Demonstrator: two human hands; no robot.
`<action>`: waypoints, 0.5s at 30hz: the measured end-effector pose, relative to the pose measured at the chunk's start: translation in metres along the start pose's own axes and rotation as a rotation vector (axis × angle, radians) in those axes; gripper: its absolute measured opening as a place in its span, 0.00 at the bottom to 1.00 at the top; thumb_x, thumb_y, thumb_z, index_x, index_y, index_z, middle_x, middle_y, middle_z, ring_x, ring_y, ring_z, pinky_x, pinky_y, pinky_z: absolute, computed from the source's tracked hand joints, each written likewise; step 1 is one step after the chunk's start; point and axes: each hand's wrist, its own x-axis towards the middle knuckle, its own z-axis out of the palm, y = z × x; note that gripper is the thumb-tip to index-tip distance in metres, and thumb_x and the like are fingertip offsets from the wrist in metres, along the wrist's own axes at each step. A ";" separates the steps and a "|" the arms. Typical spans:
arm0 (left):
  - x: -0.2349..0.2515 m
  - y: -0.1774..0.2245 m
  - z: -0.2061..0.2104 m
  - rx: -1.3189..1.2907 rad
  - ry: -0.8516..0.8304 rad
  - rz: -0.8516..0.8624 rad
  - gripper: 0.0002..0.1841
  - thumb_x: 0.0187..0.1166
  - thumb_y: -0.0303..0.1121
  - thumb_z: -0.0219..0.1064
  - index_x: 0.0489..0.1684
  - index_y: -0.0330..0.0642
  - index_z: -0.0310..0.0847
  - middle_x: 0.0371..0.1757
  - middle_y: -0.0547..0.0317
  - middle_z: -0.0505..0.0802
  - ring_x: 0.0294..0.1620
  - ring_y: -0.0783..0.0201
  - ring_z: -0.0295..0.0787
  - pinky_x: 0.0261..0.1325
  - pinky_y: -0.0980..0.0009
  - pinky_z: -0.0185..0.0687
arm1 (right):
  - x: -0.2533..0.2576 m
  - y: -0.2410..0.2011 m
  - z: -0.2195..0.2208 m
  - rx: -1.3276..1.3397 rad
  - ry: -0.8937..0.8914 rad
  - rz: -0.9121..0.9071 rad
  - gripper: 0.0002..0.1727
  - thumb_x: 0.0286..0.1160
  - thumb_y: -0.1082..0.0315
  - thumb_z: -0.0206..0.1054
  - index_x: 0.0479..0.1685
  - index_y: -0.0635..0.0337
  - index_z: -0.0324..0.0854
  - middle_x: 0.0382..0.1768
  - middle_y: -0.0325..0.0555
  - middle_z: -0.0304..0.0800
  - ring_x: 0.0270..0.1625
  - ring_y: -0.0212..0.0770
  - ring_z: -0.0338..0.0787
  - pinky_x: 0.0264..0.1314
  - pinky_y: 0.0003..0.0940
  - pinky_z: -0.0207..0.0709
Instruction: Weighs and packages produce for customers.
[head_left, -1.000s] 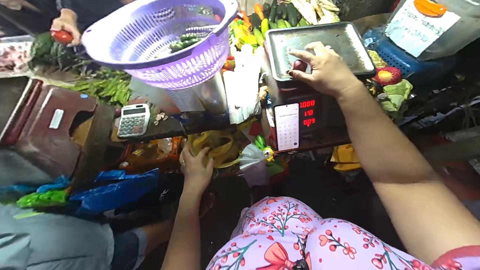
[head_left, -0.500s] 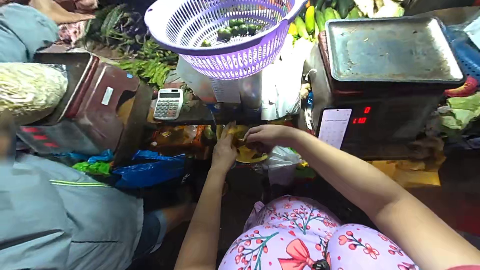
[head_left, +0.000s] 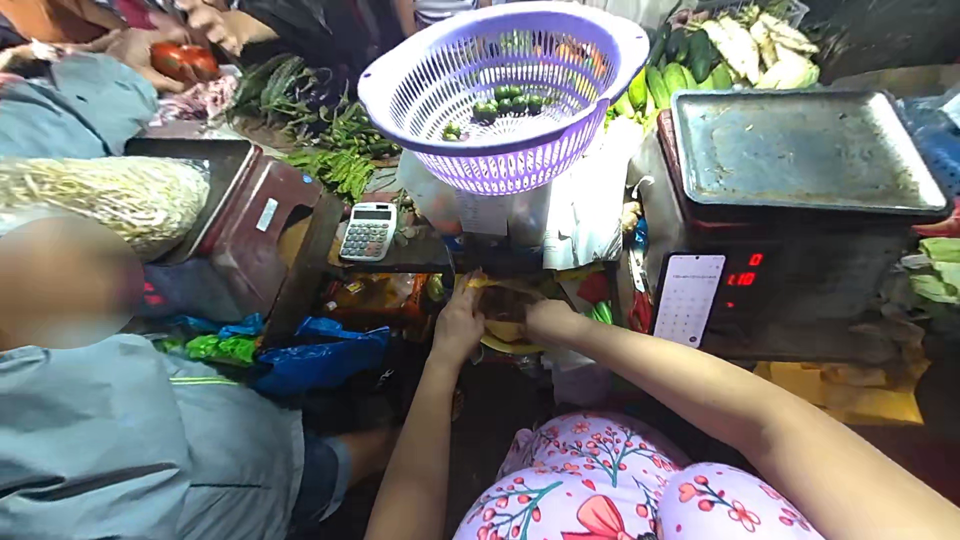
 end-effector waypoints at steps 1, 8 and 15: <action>0.000 0.003 -0.005 0.011 -0.012 -0.012 0.27 0.79 0.28 0.62 0.82 0.43 0.73 0.88 0.47 0.71 0.81 0.48 0.77 0.81 0.51 0.73 | -0.014 -0.002 -0.007 -0.061 -0.003 0.020 0.29 0.89 0.51 0.54 0.59 0.73 0.83 0.65 0.71 0.84 0.71 0.70 0.83 0.65 0.74 0.74; -0.024 0.042 -0.072 -0.027 0.349 0.146 0.17 0.87 0.34 0.60 0.66 0.40 0.87 0.62 0.45 0.93 0.61 0.48 0.91 0.67 0.46 0.83 | -0.101 0.020 -0.062 0.098 0.436 -0.173 0.27 0.90 0.50 0.54 0.69 0.64 0.82 0.59 0.64 0.89 0.69 0.64 0.85 0.73 0.66 0.72; 0.018 0.096 -0.174 -0.879 0.579 -0.023 0.41 0.88 0.58 0.52 0.96 0.47 0.40 0.88 0.41 0.67 0.71 0.48 0.84 0.63 0.50 0.87 | -0.131 0.055 -0.160 1.142 0.736 -0.185 0.42 0.88 0.33 0.45 0.84 0.61 0.65 0.74 0.65 0.78 0.62 0.59 0.89 0.58 0.58 0.84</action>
